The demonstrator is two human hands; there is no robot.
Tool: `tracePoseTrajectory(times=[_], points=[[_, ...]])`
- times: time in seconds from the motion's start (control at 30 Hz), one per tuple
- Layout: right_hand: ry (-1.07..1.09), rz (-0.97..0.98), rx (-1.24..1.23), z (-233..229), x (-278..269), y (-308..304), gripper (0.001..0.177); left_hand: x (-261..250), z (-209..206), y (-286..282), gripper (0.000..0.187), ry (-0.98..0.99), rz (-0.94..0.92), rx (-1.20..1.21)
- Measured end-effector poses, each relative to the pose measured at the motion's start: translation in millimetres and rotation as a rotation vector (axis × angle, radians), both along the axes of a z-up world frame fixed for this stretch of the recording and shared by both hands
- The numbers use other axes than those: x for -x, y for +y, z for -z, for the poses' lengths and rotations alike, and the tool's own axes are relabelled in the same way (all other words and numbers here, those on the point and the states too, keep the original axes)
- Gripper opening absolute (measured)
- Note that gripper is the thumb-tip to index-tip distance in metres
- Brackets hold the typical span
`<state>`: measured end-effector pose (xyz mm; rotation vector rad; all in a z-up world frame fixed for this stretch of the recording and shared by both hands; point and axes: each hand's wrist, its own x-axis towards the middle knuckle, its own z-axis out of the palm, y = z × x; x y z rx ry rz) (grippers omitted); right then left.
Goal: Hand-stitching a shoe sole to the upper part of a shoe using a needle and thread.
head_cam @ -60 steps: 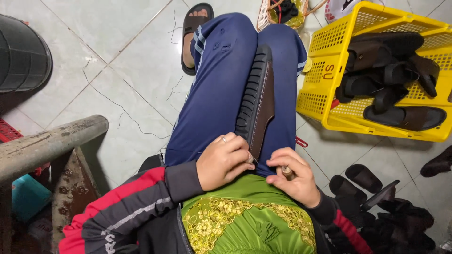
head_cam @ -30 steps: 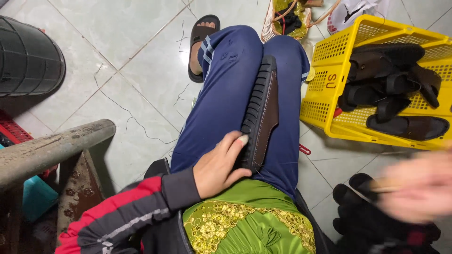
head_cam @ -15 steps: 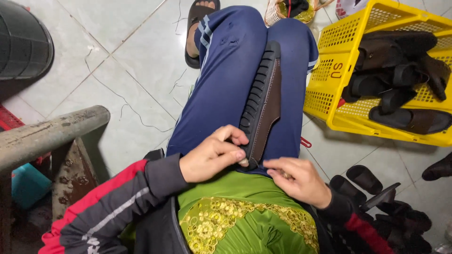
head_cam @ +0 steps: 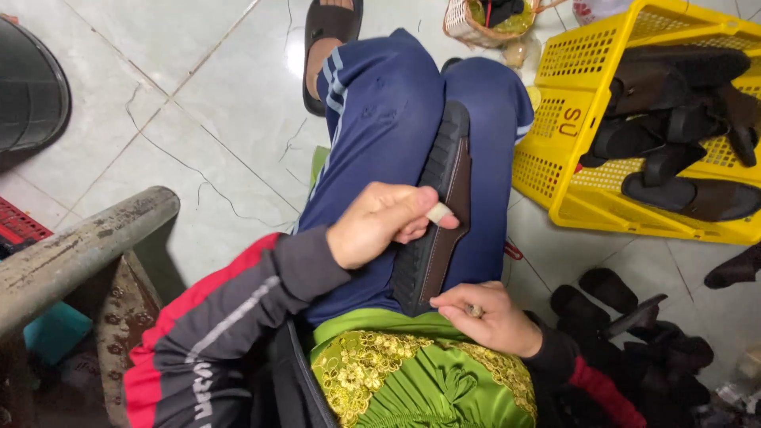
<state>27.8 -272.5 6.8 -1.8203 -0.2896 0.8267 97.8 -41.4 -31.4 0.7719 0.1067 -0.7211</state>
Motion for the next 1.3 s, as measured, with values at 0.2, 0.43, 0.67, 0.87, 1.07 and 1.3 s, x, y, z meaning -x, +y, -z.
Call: tracePoseTrajectory(times=[0.2, 0.43, 0.67, 0.87, 1.07, 1.3], points=[[-0.263, -0.052, 0.067, -2.8, 9.4, -14.1, 0.028, -0.3, -28.1, 81.0, 0.026, -0.449, 0.194, -0.746], [-0.728, -0.308, 0.342, -24.0, 11.4, -5.1, 0.043, 62.6, -19.4, 27.3, 0.053, -1.239, -0.189, -0.781], [-0.776, -0.345, 0.477, -19.0, 14.7, -7.7, 0.037, 90.4, -6.7, -2.5, 0.09, -0.999, 0.046, -0.784], [-0.763, -0.389, 0.493, -14.1, 11.1, -11.4, 0.039, 89.8, -2.6, -0.9, 0.094, -0.969, 0.082, -0.828], [-0.786, -0.456, 0.557, -21.6, 8.9, -9.5, 0.042, 87.4, -1.1, 1.2, 0.094, -0.956, 0.093, -0.82], [-0.885, -0.455, 0.616, -22.7, 10.3, 6.3, 0.049, 78.9, 2.1, 0.8, 0.084, -0.984, 0.038, -0.792]])
